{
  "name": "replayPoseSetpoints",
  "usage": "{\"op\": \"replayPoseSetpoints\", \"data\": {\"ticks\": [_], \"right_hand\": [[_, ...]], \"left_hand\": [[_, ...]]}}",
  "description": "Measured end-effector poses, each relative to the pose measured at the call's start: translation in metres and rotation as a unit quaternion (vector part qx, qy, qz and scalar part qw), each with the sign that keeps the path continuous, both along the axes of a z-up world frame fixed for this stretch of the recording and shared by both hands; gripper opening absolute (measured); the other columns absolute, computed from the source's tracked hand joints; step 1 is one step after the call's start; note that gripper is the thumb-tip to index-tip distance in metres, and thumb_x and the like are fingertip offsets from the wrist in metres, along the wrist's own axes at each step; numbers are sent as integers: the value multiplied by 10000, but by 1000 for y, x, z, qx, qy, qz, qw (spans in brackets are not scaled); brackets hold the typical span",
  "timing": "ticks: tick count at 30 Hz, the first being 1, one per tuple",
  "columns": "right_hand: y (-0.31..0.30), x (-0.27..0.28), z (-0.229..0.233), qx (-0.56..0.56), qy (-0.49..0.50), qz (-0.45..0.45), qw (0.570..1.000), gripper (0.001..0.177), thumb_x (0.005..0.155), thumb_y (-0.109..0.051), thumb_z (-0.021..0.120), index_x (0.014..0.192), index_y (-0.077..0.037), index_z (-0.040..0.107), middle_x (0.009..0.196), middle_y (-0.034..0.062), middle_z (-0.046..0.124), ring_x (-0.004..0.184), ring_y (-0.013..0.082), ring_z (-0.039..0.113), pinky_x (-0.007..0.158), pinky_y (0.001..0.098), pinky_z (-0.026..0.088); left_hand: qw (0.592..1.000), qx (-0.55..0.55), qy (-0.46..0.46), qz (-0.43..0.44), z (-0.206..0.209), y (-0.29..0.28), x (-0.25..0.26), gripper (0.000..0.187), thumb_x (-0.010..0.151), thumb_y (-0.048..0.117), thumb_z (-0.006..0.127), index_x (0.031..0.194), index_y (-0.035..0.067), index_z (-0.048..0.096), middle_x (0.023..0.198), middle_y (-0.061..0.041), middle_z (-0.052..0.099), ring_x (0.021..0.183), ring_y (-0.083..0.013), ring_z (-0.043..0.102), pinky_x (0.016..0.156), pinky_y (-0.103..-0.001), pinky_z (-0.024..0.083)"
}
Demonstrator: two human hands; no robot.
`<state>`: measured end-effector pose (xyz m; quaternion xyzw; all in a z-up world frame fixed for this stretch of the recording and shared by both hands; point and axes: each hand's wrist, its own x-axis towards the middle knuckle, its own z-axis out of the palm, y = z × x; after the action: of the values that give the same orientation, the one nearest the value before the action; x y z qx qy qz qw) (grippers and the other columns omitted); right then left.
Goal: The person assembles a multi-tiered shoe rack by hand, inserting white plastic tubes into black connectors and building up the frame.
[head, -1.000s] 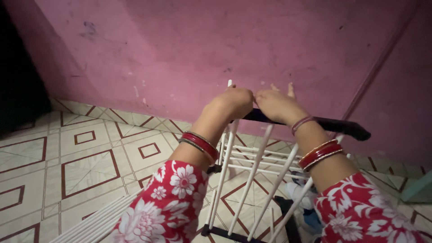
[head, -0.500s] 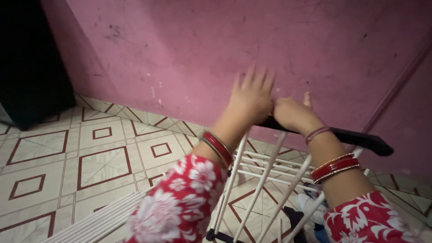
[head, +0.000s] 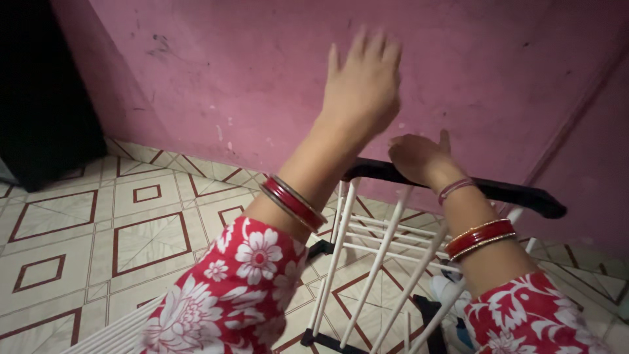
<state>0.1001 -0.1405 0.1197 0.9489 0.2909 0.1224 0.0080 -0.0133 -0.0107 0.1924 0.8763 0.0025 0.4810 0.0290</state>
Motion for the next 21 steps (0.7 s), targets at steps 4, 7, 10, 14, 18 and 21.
{"op": "replayPoseSetpoints", "data": {"ticks": [4,7,10,14,18,21], "right_hand": [[-4,18,-8,-91,-121,62,987,377,1042,-205,382,1248,-105,681,1388,126,666,1310,314,629,1098,822,166],[1,4,0,47,24,-3,999,415,995,-330,396,1301,-220,654,1378,69,631,1364,326,495,1188,736,0],[0,-8,5,100,44,-7,994,421,1009,-340,410,1269,-185,703,1334,128,666,1337,323,558,1259,678,-37],[-3,-7,3,83,-3,14,996,435,1013,-322,387,1244,-157,716,1300,143,667,1264,380,595,1221,701,10],[-3,-1,6,146,21,17,989,502,1010,-431,342,1379,-194,586,1525,126,445,1473,314,330,1246,666,-7],[-9,-5,46,210,-30,-12,977,733,1050,-560,303,1578,-52,283,1698,177,-18,1570,338,-103,1215,663,-61]], "left_hand": [[996,-61,-61,-33,16,0,11,502,1067,214,470,1556,130,394,1606,-65,424,1539,-300,319,1274,-609,235],[996,56,-61,17,-53,-9,18,725,814,341,585,1476,73,457,1539,-183,470,1392,-390,399,1097,-636,308],[948,-47,314,-37,-61,0,40,337,946,198,531,1206,107,726,1260,-187,685,1177,-358,663,973,-483,542],[937,-70,338,-62,-63,2,47,321,948,181,520,1183,106,726,1245,-166,701,1144,-348,685,947,-469,558],[941,-60,331,-41,-59,-3,32,314,945,195,533,1171,103,731,1254,-155,691,1159,-346,668,960,-470,542],[927,-86,364,-20,-52,-7,24,328,934,137,516,1173,107,739,1248,-148,706,1155,-335,681,956,-469,550]]}}
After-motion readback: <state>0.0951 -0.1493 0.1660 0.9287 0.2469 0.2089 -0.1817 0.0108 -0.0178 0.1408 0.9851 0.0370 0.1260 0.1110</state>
